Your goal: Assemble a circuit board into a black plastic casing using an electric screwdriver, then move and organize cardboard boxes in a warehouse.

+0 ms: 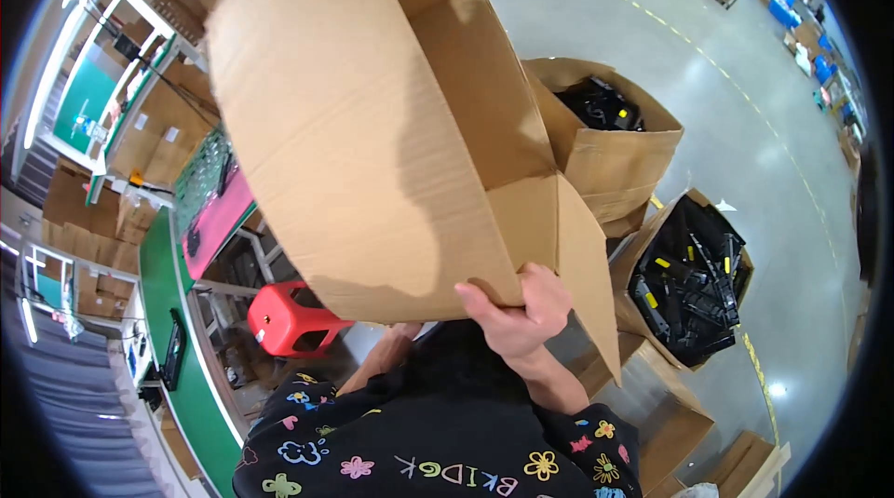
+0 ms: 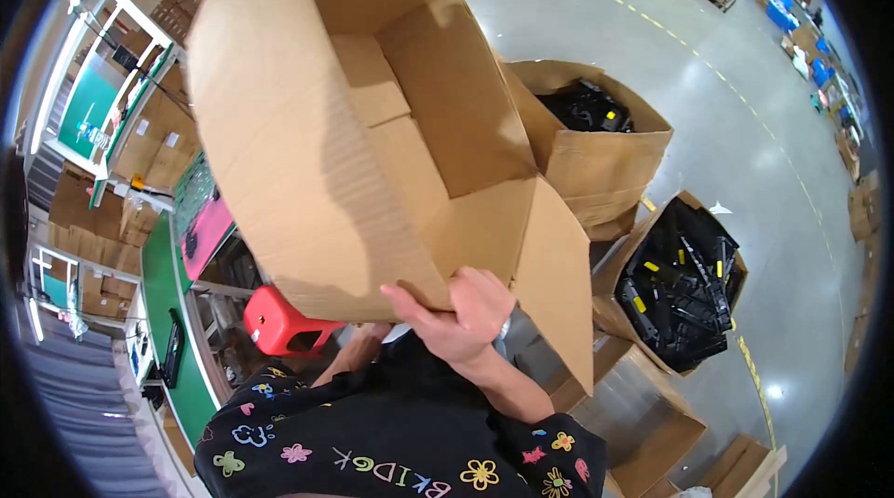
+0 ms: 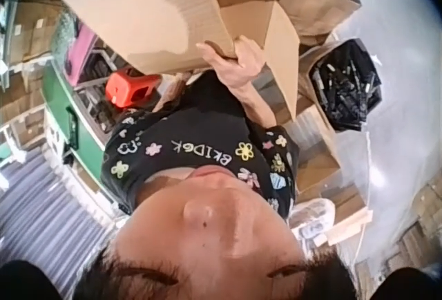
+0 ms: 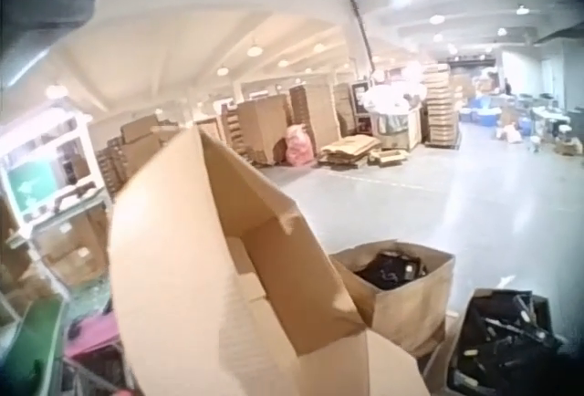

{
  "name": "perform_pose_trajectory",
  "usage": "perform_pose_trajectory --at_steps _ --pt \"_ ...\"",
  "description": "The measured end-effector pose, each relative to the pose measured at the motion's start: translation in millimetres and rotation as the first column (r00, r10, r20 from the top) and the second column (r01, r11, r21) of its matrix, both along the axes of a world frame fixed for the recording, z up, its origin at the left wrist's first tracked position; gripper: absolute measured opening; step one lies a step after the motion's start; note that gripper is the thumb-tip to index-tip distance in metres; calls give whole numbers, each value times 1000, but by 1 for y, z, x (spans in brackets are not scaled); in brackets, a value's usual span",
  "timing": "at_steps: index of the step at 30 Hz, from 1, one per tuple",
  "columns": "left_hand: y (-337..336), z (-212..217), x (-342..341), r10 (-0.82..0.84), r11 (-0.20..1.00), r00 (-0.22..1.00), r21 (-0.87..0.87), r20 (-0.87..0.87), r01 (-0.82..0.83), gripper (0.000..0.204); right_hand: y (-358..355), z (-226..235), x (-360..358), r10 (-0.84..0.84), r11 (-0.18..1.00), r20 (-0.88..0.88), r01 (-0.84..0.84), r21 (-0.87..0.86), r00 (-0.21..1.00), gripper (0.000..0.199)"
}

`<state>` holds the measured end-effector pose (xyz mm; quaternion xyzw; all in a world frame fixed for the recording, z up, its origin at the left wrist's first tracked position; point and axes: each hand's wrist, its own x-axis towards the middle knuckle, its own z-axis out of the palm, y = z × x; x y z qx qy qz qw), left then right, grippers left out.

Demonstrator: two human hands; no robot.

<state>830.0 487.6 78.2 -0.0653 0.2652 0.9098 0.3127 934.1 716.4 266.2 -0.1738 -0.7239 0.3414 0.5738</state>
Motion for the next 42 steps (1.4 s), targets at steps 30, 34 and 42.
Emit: perform_pose_trajectory --at_steps 30,34,42 --pt "384 190 -252 99 892 524 309 -846 331 18 348 263 -163 -129 952 -464 -20 -304 876 29" --pt "466 200 -288 -229 895 621 88 -749 437 16 424 260 -170 -355 875 -197 250 -414 914 43" --pt "478 -23 -366 -872 472 289 -834 -395 287 20 547 64 -254 -586 741 325 653 -156 742 44"
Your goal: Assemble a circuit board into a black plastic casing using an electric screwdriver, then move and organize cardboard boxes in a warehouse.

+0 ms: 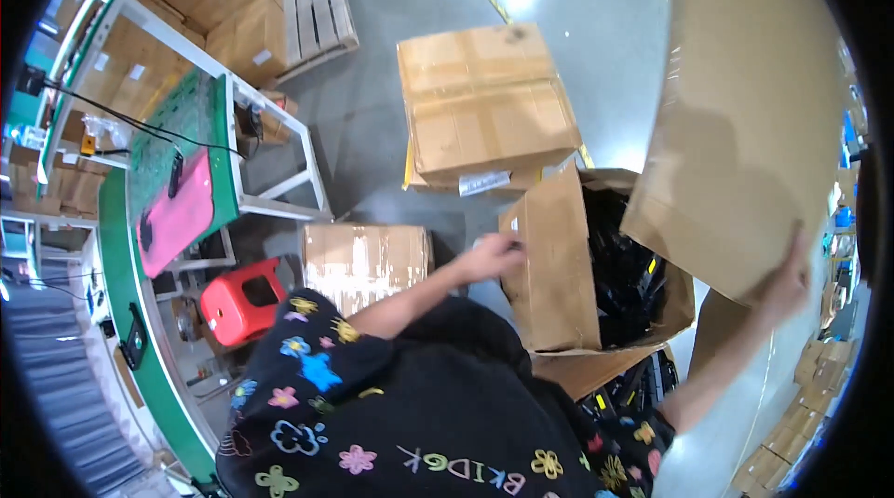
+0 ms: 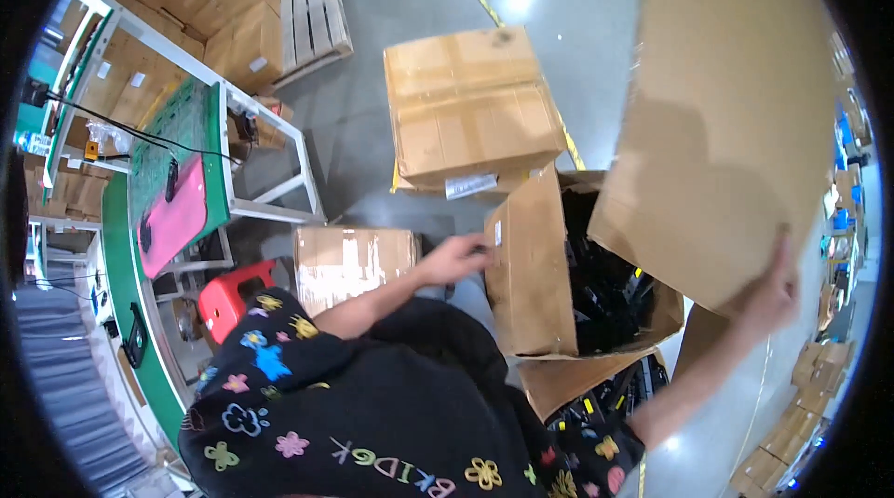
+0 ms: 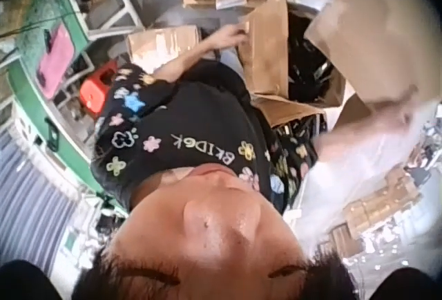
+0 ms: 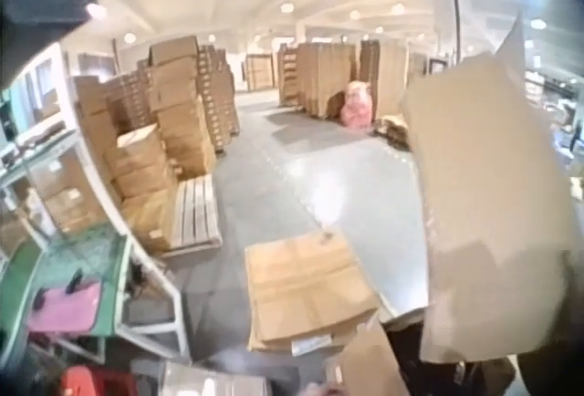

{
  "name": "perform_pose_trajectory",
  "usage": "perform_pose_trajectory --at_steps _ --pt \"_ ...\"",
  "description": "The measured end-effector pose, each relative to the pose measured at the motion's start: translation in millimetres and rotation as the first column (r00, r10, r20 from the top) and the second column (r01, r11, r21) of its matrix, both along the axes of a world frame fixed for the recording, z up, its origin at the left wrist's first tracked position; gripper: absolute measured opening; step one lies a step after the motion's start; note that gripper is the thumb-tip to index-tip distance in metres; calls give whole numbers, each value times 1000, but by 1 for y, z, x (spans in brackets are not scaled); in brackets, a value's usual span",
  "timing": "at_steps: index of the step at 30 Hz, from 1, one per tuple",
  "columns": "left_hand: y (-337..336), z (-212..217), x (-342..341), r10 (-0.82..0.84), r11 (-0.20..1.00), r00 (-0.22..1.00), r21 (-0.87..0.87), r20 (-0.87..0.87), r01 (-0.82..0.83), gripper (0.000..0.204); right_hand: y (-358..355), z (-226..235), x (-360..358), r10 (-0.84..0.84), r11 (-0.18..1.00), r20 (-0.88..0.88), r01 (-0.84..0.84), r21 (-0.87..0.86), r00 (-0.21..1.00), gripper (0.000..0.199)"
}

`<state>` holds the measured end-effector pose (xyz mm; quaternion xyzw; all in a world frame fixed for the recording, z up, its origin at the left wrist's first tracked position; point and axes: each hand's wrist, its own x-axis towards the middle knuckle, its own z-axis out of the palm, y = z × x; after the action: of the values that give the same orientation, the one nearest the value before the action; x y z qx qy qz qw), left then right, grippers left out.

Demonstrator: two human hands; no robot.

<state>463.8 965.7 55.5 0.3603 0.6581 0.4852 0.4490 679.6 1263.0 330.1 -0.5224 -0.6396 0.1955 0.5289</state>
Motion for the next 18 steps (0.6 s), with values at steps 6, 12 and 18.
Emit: perform_pose_trajectory --at_steps 6,12,18 --pt "-153 -61 -83 695 616 719 -530 18 -582 25 8 -114 -103 152 988 691 -108 -107 707 53" --pt "-218 18 -216 957 286 287 -29 -37 -958 32 -26 -96 -171 182 967 900 -237 -91 397 52" --pt "-235 26 -244 977 23 40 83 211 -996 22 10 -111 -250 131 974 972 -210 -90 195 54"
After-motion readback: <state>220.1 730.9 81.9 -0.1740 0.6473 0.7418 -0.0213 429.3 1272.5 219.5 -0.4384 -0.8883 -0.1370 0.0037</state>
